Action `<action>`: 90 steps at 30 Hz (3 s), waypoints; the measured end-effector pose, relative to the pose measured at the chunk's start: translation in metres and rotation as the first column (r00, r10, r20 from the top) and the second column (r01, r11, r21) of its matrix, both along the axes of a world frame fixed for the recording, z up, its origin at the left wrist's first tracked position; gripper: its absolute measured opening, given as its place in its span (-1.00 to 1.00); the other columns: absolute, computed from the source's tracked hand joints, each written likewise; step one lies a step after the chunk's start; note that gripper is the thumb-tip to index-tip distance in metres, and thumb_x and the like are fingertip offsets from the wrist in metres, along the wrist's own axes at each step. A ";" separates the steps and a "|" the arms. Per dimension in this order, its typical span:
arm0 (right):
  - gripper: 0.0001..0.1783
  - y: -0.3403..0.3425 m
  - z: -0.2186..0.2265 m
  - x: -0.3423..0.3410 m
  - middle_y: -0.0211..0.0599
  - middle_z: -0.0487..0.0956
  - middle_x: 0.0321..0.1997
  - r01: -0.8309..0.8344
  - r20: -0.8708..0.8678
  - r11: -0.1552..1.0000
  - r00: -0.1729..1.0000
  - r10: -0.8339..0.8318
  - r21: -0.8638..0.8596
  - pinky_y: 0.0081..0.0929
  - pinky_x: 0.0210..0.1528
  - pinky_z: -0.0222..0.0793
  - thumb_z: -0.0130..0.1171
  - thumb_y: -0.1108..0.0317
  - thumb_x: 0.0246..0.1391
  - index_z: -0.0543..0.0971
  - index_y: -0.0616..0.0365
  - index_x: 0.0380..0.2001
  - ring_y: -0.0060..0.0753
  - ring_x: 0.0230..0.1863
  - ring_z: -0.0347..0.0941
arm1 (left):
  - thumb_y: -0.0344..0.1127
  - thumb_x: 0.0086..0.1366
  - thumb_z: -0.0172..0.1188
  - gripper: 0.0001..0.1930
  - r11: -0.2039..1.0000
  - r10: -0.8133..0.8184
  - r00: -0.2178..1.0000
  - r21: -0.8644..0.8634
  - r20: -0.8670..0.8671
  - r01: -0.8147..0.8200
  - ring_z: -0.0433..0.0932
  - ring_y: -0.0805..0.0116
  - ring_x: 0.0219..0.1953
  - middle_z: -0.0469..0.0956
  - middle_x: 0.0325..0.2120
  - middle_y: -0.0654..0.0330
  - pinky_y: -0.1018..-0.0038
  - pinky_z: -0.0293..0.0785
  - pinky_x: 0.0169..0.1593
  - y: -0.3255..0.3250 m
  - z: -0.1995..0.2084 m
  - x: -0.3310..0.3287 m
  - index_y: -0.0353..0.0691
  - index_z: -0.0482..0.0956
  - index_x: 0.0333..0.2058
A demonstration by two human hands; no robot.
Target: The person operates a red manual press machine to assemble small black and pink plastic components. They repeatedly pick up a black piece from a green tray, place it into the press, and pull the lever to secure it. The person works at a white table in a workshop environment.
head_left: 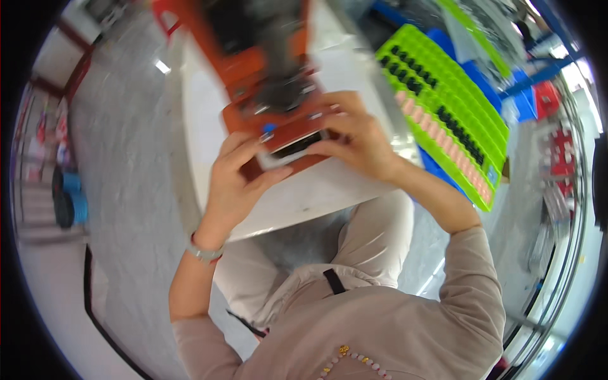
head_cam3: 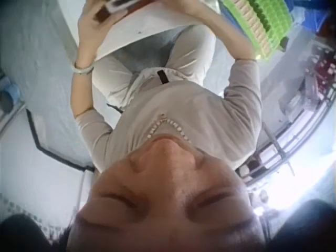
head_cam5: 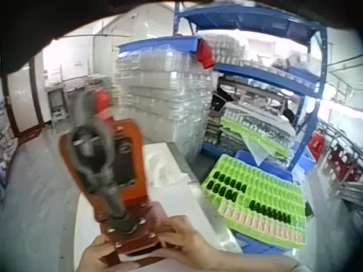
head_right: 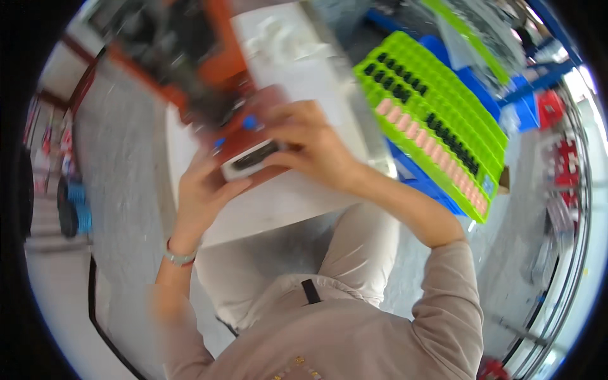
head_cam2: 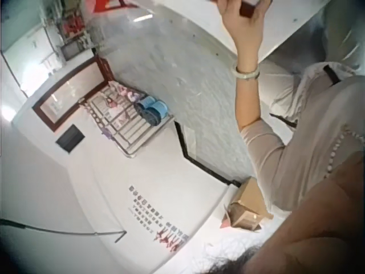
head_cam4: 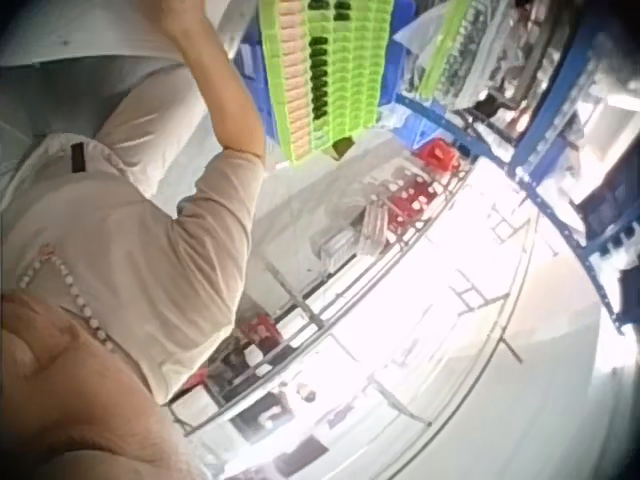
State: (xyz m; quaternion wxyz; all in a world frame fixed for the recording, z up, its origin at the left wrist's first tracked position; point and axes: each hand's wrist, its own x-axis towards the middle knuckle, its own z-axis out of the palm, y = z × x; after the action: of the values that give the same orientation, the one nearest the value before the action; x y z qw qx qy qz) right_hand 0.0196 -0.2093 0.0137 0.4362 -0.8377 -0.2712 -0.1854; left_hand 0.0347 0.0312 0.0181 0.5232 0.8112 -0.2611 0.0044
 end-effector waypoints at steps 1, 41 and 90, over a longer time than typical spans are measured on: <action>-0.54 -0.006 0.001 0.001 -0.16 0.53 -0.09 0.013 0.045 1.000 0.999 -0.012 -0.024 -0.29 0.02 0.38 0.43 0.44 -0.20 0.57 0.23 -0.15 -0.11 0.06 0.39 | -0.34 -0.08 0.51 -0.56 1.000 -0.014 1.000 0.008 0.028 0.014 0.43 0.20 -0.24 0.46 -0.29 0.10 0.44 0.37 -0.13 -0.001 -0.003 0.001 -0.37 0.54 -0.23; -0.53 -0.259 -0.083 0.069 -0.23 0.60 -0.56 0.898 -0.400 0.420 0.339 -0.852 -0.133 -0.40 -0.51 0.31 0.40 -0.02 -0.14 0.67 0.26 -0.52 -0.49 -0.56 0.45 | -0.41 -0.06 0.49 -0.49 0.995 0.099 0.991 0.006 -0.093 -0.099 0.50 0.29 -0.10 0.50 -0.12 0.10 0.43 0.41 -0.01 -0.003 0.007 -0.006 -0.34 0.54 -0.09; -0.43 0.058 0.259 0.088 -0.17 0.57 -0.24 -0.022 -0.457 0.977 0.881 0.119 0.212 -0.65 -0.33 0.49 0.13 0.07 0.21 0.44 0.44 0.00 -0.41 -0.35 0.54 | -0.24 -0.19 0.53 -0.47 0.994 0.110 0.994 -0.025 0.014 -0.110 0.55 0.15 -0.23 0.60 -0.27 0.10 0.37 0.50 -0.14 -0.006 0.008 -0.006 -0.30 0.61 -0.19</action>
State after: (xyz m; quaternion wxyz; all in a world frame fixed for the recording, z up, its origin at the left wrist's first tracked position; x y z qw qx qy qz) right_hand 0.1077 -0.1513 0.2724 0.5771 -0.7990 -0.1685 0.0117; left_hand 0.0289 0.0247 0.0264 0.5300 0.8179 -0.2200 0.0423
